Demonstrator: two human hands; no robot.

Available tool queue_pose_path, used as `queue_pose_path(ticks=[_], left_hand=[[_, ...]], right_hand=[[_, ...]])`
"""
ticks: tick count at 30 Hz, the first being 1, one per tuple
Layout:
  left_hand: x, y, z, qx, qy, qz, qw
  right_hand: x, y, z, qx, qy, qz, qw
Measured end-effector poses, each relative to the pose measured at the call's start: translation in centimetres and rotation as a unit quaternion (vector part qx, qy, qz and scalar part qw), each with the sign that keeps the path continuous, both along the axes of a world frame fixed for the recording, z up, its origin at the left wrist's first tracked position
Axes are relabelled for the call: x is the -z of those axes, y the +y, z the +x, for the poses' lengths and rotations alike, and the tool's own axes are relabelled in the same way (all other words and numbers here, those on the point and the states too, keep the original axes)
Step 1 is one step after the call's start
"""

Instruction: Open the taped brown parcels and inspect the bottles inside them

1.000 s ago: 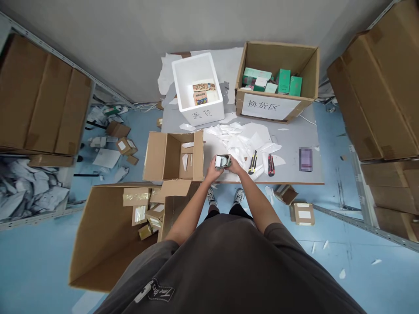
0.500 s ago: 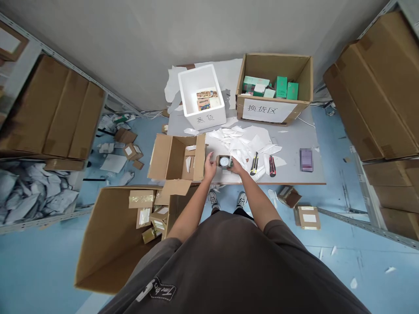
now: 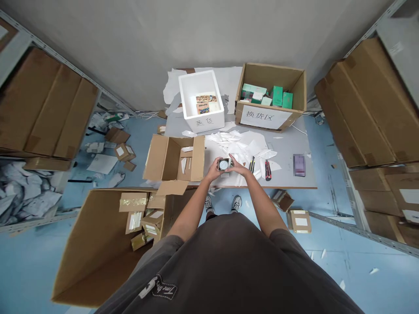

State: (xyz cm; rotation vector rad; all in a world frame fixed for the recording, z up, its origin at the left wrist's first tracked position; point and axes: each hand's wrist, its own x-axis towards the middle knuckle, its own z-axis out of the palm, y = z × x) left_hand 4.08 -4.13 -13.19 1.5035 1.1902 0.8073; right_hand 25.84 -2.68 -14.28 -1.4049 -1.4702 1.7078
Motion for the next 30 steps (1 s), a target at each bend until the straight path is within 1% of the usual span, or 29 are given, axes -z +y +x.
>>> queue_pose_path(ticks=[2,4,6,8,11,14,16,18,20,21,24,26,28,30], left_hand=[[-0.4,0.1,0.1,-0.002,-0.002,-0.003,1.000],[-0.5,0.2,0.2,-0.010,-0.009,-0.010,1.000],[-0.5,0.2,0.3,-0.016,-0.017,-0.020,1.000],[-0.4,0.3,0.4,-0.015,-0.026,-0.030,0.999],[0.0,0.3,0.4,-0.014,-0.043,-0.038,0.998],[0.5,0.3,0.4,-0.021,-0.058,-0.039,0.997],[0.8,0.4,0.3,-0.024,-0.062,-0.043,0.997],[0.9,0.4,0.3,-0.024,-0.064,-0.047,0.997],[0.8,0.4,0.3,-0.026,-0.061,-0.049,0.997],[0.8,0.4,0.3,-0.030,-0.056,-0.053,0.997],[0.5,0.3,0.2,-0.040,-0.034,-0.076,0.996],[0.2,0.3,0.1,-0.041,-0.025,-0.093,0.994],[0.0,0.4,0.1,-0.038,-0.020,-0.097,0.994],[0.1,0.5,0.1,-0.035,-0.017,-0.091,0.995]], right_hand=[[-1.9,0.2,-0.2,0.052,-0.040,0.032,0.997],[-3.3,0.5,-0.6,0.096,-0.085,0.073,0.989],[-4.2,0.9,-0.5,0.114,-0.100,0.089,0.984],[-4.6,0.9,0.0,0.113,-0.081,0.068,0.988],[-4.2,0.1,0.8,0.103,-0.036,-0.003,0.994],[-3.0,-1.4,0.6,0.121,-0.016,-0.051,0.991],[-2.4,-2.0,0.4,0.133,-0.019,-0.038,0.990],[-2.4,-1.8,0.2,0.137,-0.022,0.014,0.990],[-2.9,-0.6,0.0,0.129,-0.014,0.070,0.989],[-3.3,0.4,-0.2,0.113,-0.007,0.085,0.990],[-4.3,3.5,-1.2,-0.003,-0.023,0.063,0.998],[-4.8,5.1,-1.7,-0.054,-0.044,0.040,0.997],[-5.1,6.0,-1.8,-0.058,-0.054,0.021,0.997],[-5.2,6.2,-1.4,-0.039,-0.046,-0.010,0.998]])
